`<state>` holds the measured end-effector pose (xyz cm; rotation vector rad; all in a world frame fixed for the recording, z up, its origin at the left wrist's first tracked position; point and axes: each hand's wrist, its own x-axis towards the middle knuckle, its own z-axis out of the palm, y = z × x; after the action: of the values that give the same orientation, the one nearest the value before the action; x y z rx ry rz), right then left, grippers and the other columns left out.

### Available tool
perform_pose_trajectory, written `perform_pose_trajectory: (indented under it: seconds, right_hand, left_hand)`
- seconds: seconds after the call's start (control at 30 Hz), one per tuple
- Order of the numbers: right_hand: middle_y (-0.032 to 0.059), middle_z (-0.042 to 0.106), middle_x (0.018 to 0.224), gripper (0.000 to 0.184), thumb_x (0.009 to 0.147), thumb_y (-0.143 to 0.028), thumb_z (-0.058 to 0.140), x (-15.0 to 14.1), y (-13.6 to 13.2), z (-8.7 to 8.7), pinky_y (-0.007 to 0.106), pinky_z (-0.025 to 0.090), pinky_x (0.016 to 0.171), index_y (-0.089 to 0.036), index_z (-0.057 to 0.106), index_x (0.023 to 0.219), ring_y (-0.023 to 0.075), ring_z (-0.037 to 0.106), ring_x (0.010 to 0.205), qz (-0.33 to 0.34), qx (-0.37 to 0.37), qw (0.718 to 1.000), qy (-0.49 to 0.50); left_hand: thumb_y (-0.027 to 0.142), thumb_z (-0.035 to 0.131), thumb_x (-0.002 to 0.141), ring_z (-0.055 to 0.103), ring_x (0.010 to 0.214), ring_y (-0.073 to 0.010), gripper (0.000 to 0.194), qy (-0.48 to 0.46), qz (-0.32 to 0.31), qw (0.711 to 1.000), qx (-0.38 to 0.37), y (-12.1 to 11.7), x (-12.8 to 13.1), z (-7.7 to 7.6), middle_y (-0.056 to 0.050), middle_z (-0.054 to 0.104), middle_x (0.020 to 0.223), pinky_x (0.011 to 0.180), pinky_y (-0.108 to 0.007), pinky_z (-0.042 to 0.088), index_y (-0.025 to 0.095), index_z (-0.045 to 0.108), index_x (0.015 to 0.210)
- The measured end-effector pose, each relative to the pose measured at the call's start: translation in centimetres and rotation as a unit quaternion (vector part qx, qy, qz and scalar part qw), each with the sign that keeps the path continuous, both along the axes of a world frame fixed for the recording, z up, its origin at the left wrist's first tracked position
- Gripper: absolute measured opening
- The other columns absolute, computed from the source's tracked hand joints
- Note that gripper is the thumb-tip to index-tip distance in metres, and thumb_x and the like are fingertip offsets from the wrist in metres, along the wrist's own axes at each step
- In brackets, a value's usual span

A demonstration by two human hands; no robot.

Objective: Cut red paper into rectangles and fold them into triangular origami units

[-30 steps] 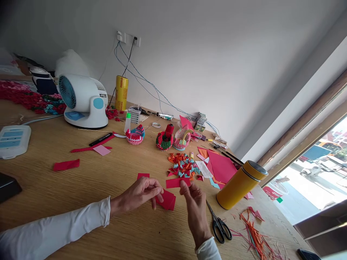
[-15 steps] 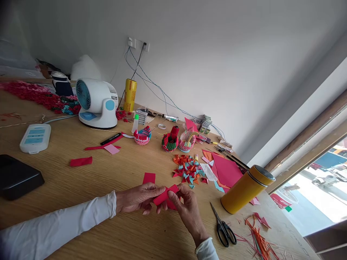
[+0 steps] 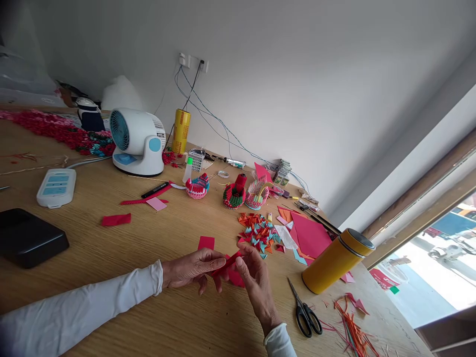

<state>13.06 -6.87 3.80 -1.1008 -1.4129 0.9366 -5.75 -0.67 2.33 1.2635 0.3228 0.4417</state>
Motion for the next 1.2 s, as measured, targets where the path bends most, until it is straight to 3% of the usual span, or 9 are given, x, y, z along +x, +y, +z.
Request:
perform_pose_trajectory:
  seconds: [0.23,0.73,1.2]
  right_hand:
    - [0.0041,0.067,0.090,0.039,0.084,-0.043,0.067,-0.67,-0.05,0.08,0.029,0.052,0.067,-0.021,0.058,0.115,0.0182,0.064,0.076,0.014,-0.014,0.999,0.032]
    - [0.0093,0.066,0.110,0.039,0.084,-0.044,0.067,-0.22,0.03,-0.07,0.031,0.053,0.069,-0.021,0.060,0.115,0.0208,0.067,0.081,0.011,-0.012,1.000,0.021]
    - [0.0080,0.069,0.096,0.041,0.083,-0.045,0.068,-0.34,0.23,-0.46,0.032,0.052,0.067,-0.020,0.059,0.115,0.0202,0.067,0.074,0.014,-0.024,0.999,0.023]
  left_hand:
    - [0.057,0.058,0.084,0.066,0.078,-0.0151,0.048,-0.006,0.009,1.000,0.014,-0.10,-0.28,-0.09,-0.012,0.067,0.108,0.043,-0.014,0.041,0.016,0.066,0.108]
    - [0.058,0.057,0.084,0.065,0.078,-0.0149,0.051,-0.005,0.035,0.999,0.011,0.12,-0.42,-0.53,-0.011,0.065,0.110,0.047,-0.016,0.044,0.020,0.066,0.116]
    - [0.059,0.057,0.084,0.065,0.076,-0.0141,0.053,-0.001,0.031,0.999,0.015,0.13,-0.48,-0.56,-0.013,0.066,0.113,0.047,-0.015,0.044,0.018,0.065,0.117]
